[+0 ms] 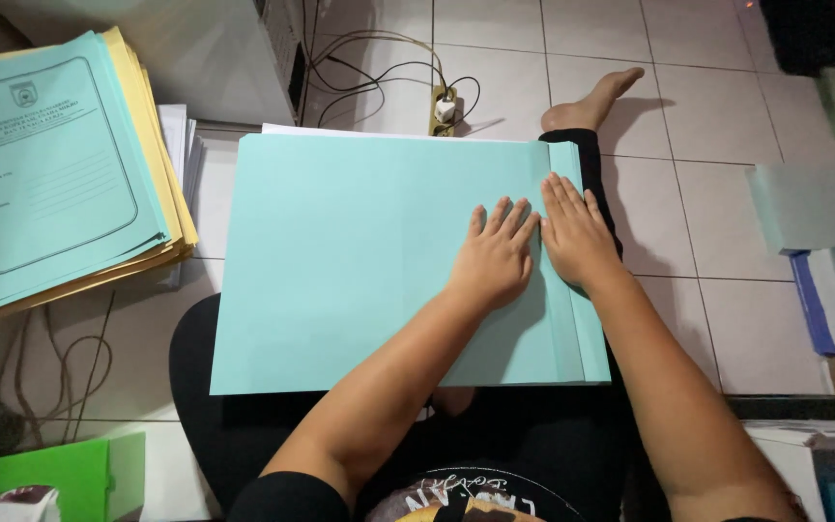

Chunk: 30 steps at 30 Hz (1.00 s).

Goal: Folding light blue paper folders along pre-scored lines and stacking them on the floor.

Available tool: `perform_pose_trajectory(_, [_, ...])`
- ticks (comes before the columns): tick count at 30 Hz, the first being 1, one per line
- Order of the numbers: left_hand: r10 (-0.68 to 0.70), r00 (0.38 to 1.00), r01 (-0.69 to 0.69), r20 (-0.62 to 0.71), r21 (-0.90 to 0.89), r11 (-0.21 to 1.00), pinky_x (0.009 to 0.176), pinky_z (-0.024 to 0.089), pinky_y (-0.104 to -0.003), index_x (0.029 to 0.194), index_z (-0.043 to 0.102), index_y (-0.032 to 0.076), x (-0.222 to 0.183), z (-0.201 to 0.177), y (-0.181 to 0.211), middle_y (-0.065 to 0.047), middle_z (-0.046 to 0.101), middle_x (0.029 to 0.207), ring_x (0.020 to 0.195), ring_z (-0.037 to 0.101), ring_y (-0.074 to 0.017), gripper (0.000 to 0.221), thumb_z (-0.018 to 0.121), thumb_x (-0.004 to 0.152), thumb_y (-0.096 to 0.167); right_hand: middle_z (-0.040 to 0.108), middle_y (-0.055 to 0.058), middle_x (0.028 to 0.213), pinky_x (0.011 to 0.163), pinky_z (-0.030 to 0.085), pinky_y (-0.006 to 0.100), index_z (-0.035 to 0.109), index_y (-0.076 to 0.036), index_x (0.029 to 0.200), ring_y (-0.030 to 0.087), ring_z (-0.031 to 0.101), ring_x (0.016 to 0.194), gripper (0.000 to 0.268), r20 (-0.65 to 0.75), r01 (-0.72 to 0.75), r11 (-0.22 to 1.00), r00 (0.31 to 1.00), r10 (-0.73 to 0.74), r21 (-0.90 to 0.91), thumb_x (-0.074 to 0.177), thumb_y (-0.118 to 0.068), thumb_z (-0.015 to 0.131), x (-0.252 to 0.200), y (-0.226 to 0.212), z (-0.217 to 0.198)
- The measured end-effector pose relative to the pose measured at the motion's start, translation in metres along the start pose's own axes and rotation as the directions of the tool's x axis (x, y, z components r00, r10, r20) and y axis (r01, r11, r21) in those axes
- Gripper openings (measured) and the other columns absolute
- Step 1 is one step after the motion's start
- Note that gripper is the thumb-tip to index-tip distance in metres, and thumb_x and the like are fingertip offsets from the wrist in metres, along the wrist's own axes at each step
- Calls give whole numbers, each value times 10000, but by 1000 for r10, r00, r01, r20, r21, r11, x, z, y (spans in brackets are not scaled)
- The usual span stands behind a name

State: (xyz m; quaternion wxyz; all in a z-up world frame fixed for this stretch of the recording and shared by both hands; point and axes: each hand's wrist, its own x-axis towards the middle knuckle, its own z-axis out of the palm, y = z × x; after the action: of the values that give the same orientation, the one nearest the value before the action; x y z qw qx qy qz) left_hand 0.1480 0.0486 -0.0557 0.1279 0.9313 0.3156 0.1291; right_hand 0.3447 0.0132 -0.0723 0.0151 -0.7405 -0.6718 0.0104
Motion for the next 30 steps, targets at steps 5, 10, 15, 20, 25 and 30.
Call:
perform_pose_trajectory(5, [-42,999,42,-2,-13,999,1245,168,-586,1584,405,197,0,-8,2,-119,344,1663,1563,273,-341,596,344,1001,305,191,101,1715,1278,62,488,205,-101,1645,253,173,1570,613,-10,-11,1000,1000,10,-29,1089,-357,234,-64,-26,-10])
perform_pose_trajectory(10, [-61,998,61,12,-6,998,1255,146,-594,1588,401,222,-3,-3,2,-131,315,1676,1575,241,-348,590,336,1010,323,217,111,1711,1279,67,483,230,-93,1639,253,190,1569,619,-24,-41,996,999,39,-75,1086,-369,246,-123,-47,-4])
perform_pose_trajectory(15, [-87,996,87,11,-5,996,1258,143,-581,1589,386,184,-3,0,1,-151,306,1674,1575,238,-342,578,325,1030,313,186,106,1717,1279,32,486,203,-98,1645,250,157,1574,624,37,-44,998,998,45,-38,1087,-377,234,-100,-42,-11])
perform_pose_trajectory(20, [-78,997,77,-16,-32,997,1255,170,-578,1576,387,123,-3,-1,-3,-177,319,1662,1565,261,-349,582,366,1017,283,146,86,1726,1283,21,496,168,-118,1655,241,136,1579,616,41,-40,999,998,40,-3,1100,-383,201,-11,-15,-7])
perform_pose_trajectory(25, [-87,996,88,13,-60,994,1256,170,-571,1574,379,108,1,-1,-5,-176,311,1662,1563,261,-352,603,393,995,277,153,93,1727,1286,24,506,185,-102,1654,244,138,1583,613,32,-44,999,999,43,26,1100,-360,238,59,8,3])
perform_pose_trajectory(30, [-100,994,98,-39,-53,994,1258,187,-575,1566,385,113,3,3,-6,-179,317,1655,1560,271,-361,588,418,997,256,137,94,1731,1290,-13,488,174,-93,1658,234,120,1590,633,27,-59,998,998,59,18,1094,-380,197,44,4,2])
